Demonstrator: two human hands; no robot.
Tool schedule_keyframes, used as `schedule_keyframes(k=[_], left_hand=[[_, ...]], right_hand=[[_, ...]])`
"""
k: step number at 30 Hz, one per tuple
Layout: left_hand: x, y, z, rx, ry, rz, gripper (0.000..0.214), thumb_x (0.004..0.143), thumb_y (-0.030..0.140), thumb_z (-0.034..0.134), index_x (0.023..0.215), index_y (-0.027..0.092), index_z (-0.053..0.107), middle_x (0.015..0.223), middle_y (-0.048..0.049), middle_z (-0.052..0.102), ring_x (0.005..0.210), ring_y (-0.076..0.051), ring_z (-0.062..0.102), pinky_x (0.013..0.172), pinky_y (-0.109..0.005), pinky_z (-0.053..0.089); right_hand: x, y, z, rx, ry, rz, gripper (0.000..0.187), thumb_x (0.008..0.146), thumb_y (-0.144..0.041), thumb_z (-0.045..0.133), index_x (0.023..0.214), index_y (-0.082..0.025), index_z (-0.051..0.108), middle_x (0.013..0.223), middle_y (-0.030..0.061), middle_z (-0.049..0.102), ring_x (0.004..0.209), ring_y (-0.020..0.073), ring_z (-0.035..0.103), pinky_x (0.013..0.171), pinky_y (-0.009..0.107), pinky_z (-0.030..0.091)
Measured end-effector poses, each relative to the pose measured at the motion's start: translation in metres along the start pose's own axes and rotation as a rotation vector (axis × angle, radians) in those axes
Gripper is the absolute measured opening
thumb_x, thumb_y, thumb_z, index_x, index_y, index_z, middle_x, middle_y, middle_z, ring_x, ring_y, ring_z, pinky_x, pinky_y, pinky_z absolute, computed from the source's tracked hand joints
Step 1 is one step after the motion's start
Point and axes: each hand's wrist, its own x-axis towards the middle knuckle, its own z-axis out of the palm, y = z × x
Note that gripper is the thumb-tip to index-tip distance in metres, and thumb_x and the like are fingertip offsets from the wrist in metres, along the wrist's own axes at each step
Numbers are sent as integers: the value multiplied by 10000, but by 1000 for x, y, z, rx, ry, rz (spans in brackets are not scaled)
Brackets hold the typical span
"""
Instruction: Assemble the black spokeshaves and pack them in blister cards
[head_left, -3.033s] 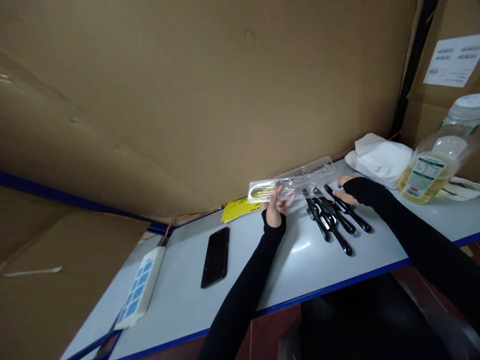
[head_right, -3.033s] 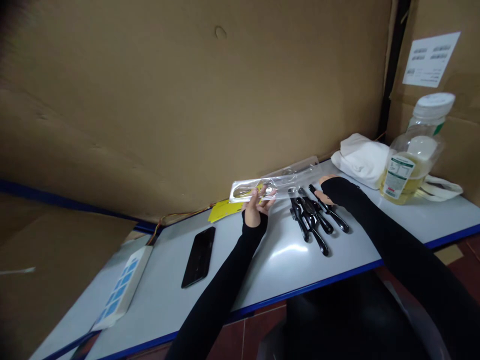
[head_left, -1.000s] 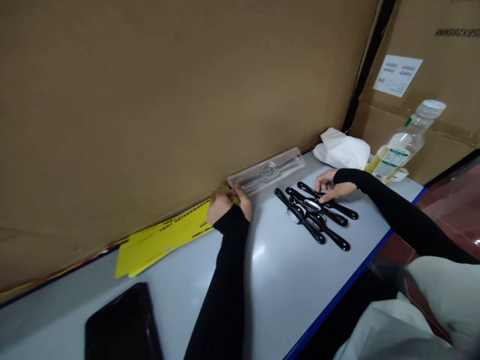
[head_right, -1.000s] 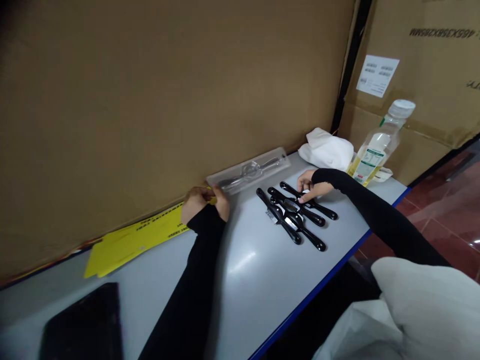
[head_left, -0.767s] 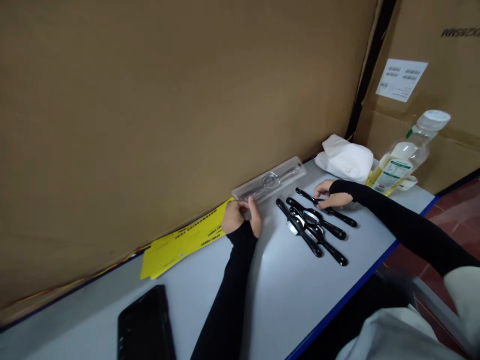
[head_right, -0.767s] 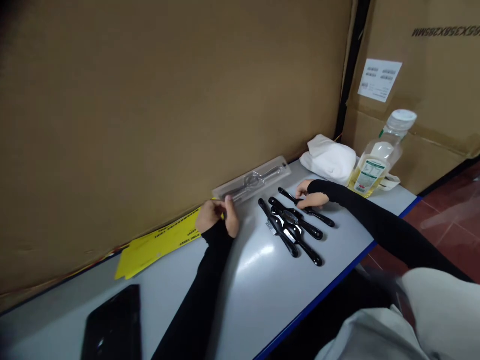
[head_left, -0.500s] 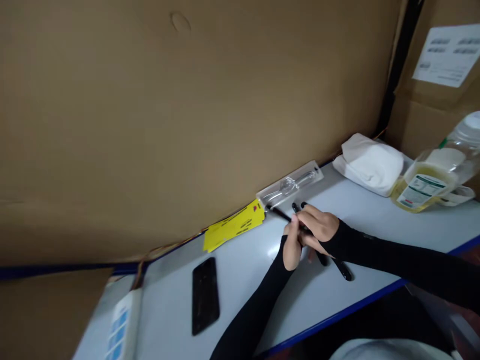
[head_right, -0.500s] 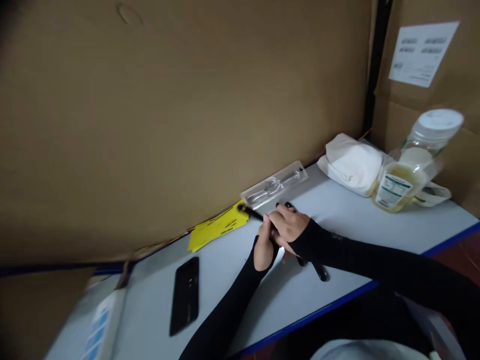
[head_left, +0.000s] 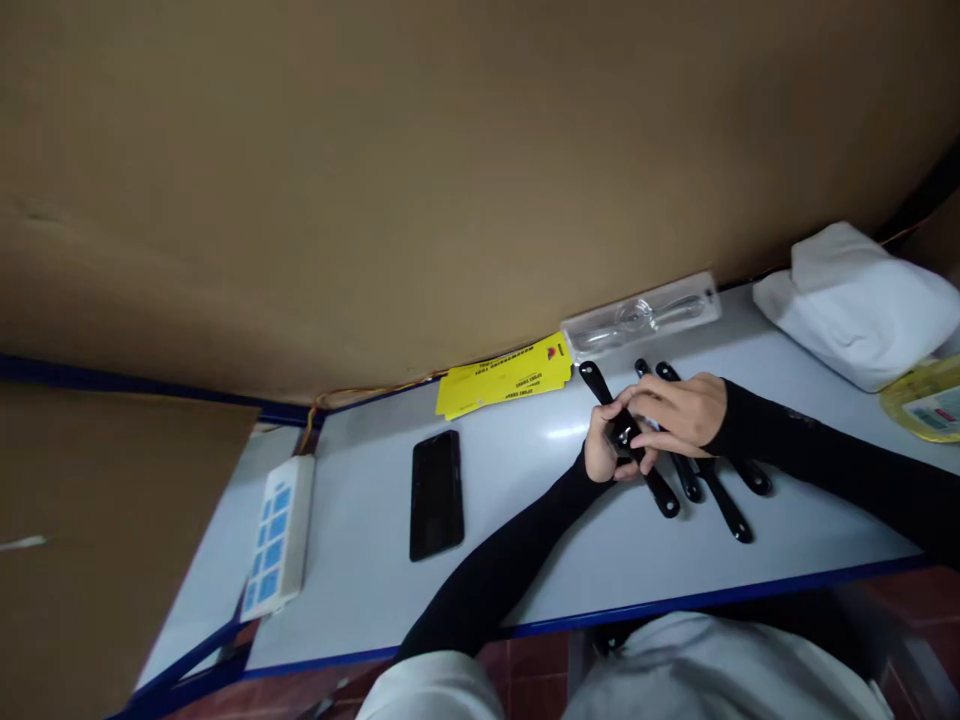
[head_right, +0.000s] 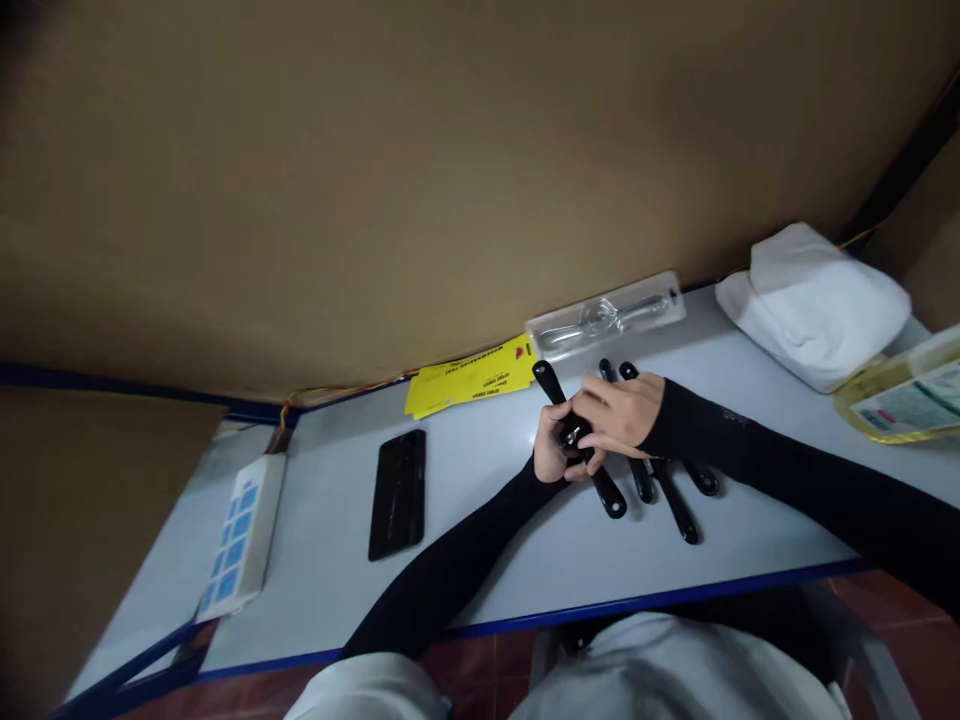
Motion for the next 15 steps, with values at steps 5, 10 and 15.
schedule_keyframes(k=[5, 10, 15], left_hand=[[-2, 3, 8, -54, 99, 115, 735, 977, 688, 390, 1425, 119, 513, 504, 6, 626, 274, -150, 458, 259, -172, 243], [-5, 10, 12, 0, 116, 68, 804, 951, 734, 414, 1454, 109, 481, 447, 19, 573, 268, -152, 436, 251, -181, 218], [-7, 12, 17, 52, 183, 11, 789, 914, 744, 473, 1395, 124, 552, 415, 67, 446, 263, -158, 431, 241, -201, 186]], right_hand=[[0, -4, 9, -129, 32, -126, 404, 1135, -367, 437, 919, -161, 709, 918, 57, 686, 783, 147, 590, 595, 318, 292], [-1, -9, 19, -210, 8, -94, 487, 1138, -468, 401, 924, -175, 725, 842, 44, 661, 727, 155, 555, 603, 349, 286], [-4, -12, 24, -150, 25, -77, 384, 1112, -432, 503, 888, -213, 725, 820, 8, 654, 650, 131, 508, 587, 358, 250]])
